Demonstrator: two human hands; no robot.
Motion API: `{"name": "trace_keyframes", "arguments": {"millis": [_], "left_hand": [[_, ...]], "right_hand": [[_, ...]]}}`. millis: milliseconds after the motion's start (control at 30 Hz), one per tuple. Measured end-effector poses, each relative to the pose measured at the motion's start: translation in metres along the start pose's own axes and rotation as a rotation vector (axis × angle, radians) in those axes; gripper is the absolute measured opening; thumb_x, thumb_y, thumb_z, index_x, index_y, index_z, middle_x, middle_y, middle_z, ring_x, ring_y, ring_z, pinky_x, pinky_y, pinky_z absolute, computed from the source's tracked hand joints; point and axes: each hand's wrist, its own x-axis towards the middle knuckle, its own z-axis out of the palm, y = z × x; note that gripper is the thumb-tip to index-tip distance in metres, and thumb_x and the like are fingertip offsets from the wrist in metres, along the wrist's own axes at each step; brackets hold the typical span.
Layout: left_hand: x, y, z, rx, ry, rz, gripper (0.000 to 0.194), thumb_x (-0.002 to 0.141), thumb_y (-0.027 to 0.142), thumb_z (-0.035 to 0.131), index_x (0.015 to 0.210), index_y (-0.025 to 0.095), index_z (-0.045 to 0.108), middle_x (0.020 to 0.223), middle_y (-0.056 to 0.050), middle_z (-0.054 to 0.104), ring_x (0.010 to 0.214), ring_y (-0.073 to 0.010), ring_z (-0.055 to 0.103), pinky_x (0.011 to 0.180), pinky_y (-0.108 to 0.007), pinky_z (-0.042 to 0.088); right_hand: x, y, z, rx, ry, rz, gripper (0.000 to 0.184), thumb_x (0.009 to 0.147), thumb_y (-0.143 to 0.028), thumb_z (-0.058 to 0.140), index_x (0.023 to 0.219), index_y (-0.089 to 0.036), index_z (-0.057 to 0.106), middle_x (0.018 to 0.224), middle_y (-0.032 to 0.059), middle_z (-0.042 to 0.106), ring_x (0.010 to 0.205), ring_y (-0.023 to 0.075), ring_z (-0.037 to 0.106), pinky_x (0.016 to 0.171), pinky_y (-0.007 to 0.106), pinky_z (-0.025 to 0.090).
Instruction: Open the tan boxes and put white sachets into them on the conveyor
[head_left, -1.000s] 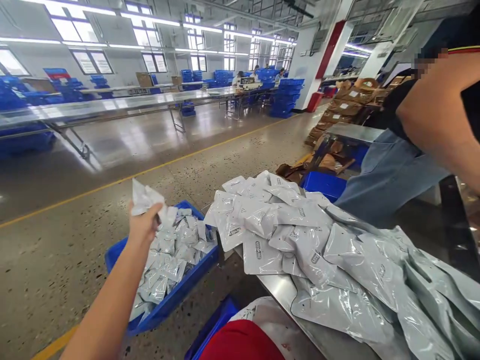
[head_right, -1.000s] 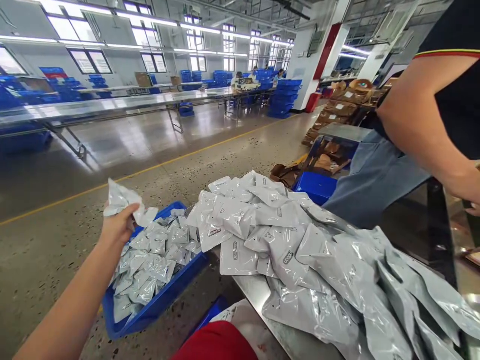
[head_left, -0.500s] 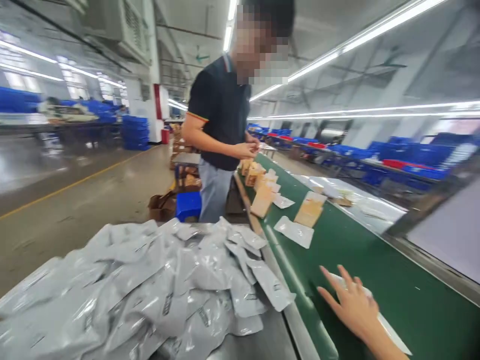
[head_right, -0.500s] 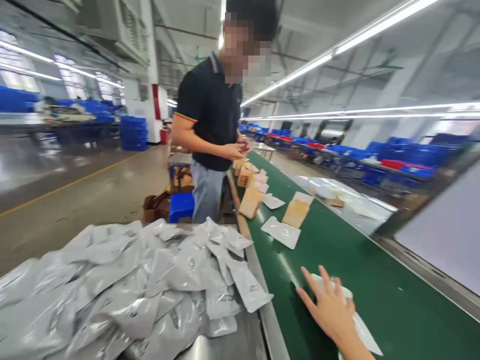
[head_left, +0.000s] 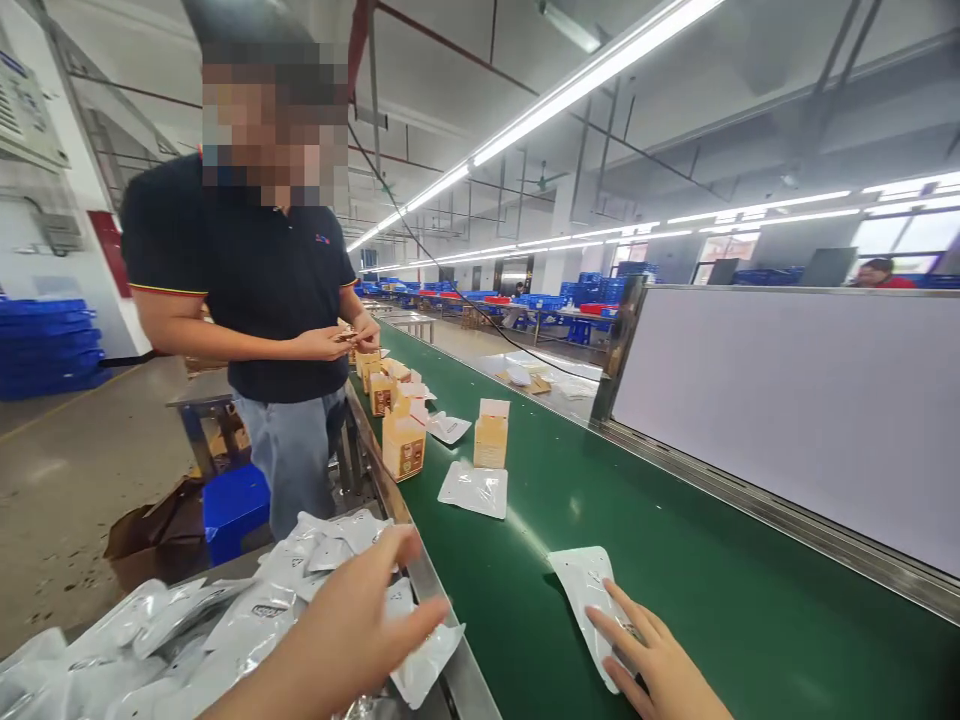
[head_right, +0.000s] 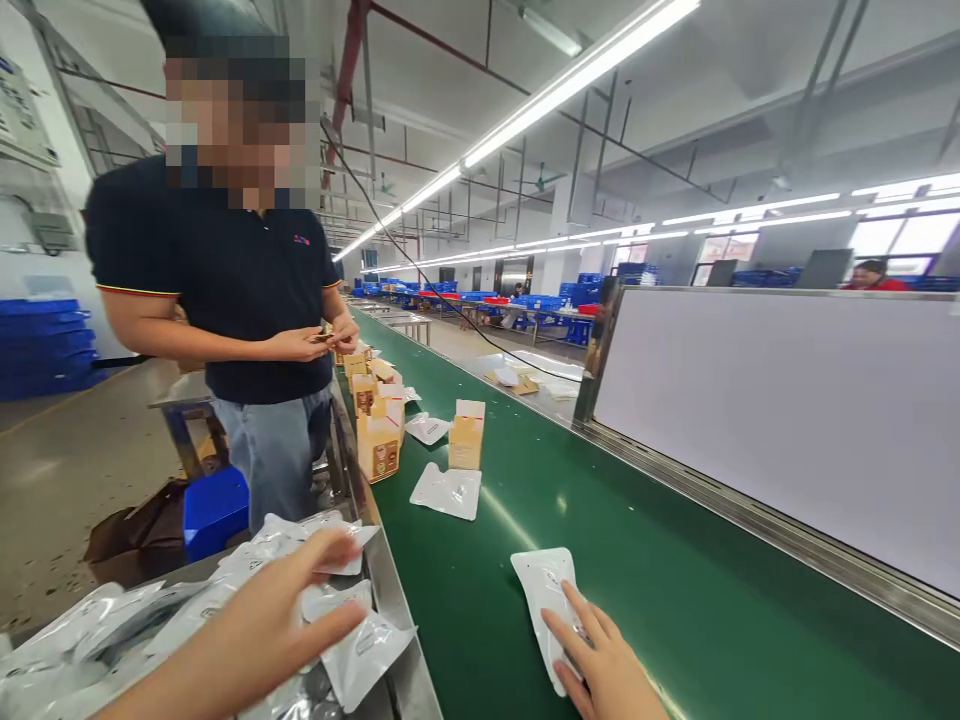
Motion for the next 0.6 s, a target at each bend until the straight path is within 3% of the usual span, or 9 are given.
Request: {"name": "trace_keyframes", "arguments": {"millis": [67,100,200,300,367,433,533,600], "left_hand": [[0.027,0.013,0.056,0.084,-0.170,-0.059,0.080,0.048,0.035,0.086,0.119,0.019,0.053,0.127,-0.013,0.057,0.119,-0.0309,0.053,0.102,-0.041,0.041],[0.043,0.019,0.088,0.140,-0.173,-0.114,0.094,0.044,0.031,0.088,0.126,0.015,0.046,0.134,-0.017,0.050,0.128,-0.0320,0.045,0.107,-0.039,0.036],[0.083,0.026,0.178,0.184,-0.068,-0.223,0.110,0.056,0.037,0.082,0.139,0.003,0.020,0.142,-0.031,0.033,0.138,-0.0348,0.028,0.111,-0.043,0.027],[0.104,0.018,0.235,0.184,-0.012,-0.267,0.113,0.058,0.039,0.081,0.141,0.008,0.012,0.139,-0.031,0.035,0.136,-0.0381,0.030,0.109,-0.050,0.027],[0.109,0.011,0.252,0.163,0.003,-0.257,0.106,0.059,0.033,0.080,0.140,0.013,0.016,0.134,-0.026,0.043,0.130,-0.0378,0.040,0.106,-0.051,0.031],[0.109,0.009,0.256,0.125,0.007,-0.227,0.092,0.062,0.026,0.077,0.136,0.016,0.023,0.127,-0.021,0.051,0.121,-0.0353,0.050,0.101,-0.049,0.038],[0.094,0.019,0.248,0.046,-0.010,-0.086,0.069,0.065,0.022,0.071,0.125,0.020,0.037,0.121,-0.012,0.055,0.115,-0.0280,0.055,0.097,-0.040,0.045],[0.069,0.031,0.236,-0.025,-0.030,0.059,0.064,0.064,0.020,0.069,0.121,0.023,0.040,0.123,-0.008,0.054,0.117,-0.0246,0.053,0.100,-0.035,0.044]], "right_hand": [[-0.005,0.000,0.006,-0.029,0.177,-0.026,0.036,0.091,-0.031,0.040,0.116,-0.026,0.065,0.132,0.0126,0.053,0.108,0.0265,0.061,0.081,0.037,0.057],[-0.006,0.000,0.008,-0.051,0.244,-0.029,0.036,0.092,-0.028,0.039,0.113,-0.023,0.067,0.127,0.0150,0.057,0.103,0.0256,0.063,0.079,0.035,0.057],[-0.008,-0.001,0.010,-0.121,0.342,-0.032,0.034,0.089,-0.019,0.037,0.105,-0.019,0.068,0.115,0.0172,0.063,0.095,0.0227,0.066,0.073,0.029,0.058],[-0.009,0.001,0.008,-0.138,0.408,-0.038,0.037,0.086,-0.012,0.033,0.103,-0.018,0.066,0.103,0.0132,0.068,0.087,0.0193,0.068,0.068,0.024,0.058],[-0.009,0.005,0.000,-0.109,0.426,-0.026,0.037,0.085,-0.011,0.033,0.105,-0.019,0.063,0.099,0.0093,0.069,0.084,0.0168,0.069,0.067,0.021,0.057],[-0.008,0.009,-0.019,-0.065,0.433,0.011,0.034,0.086,-0.013,0.036,0.106,-0.020,0.063,0.098,0.0062,0.070,0.083,0.0148,0.069,0.067,0.019,0.057],[-0.005,0.010,-0.068,-0.053,0.524,0.154,0.026,0.089,-0.022,0.041,0.100,-0.022,0.065,0.098,0.0040,0.070,0.084,0.0158,0.068,0.071,0.022,0.058],[-0.007,0.002,-0.109,-0.085,0.645,0.317,0.023,0.089,-0.027,0.045,0.097,-0.024,0.066,0.100,0.0034,0.069,0.083,0.0172,0.068,0.070,0.026,0.058]]}}
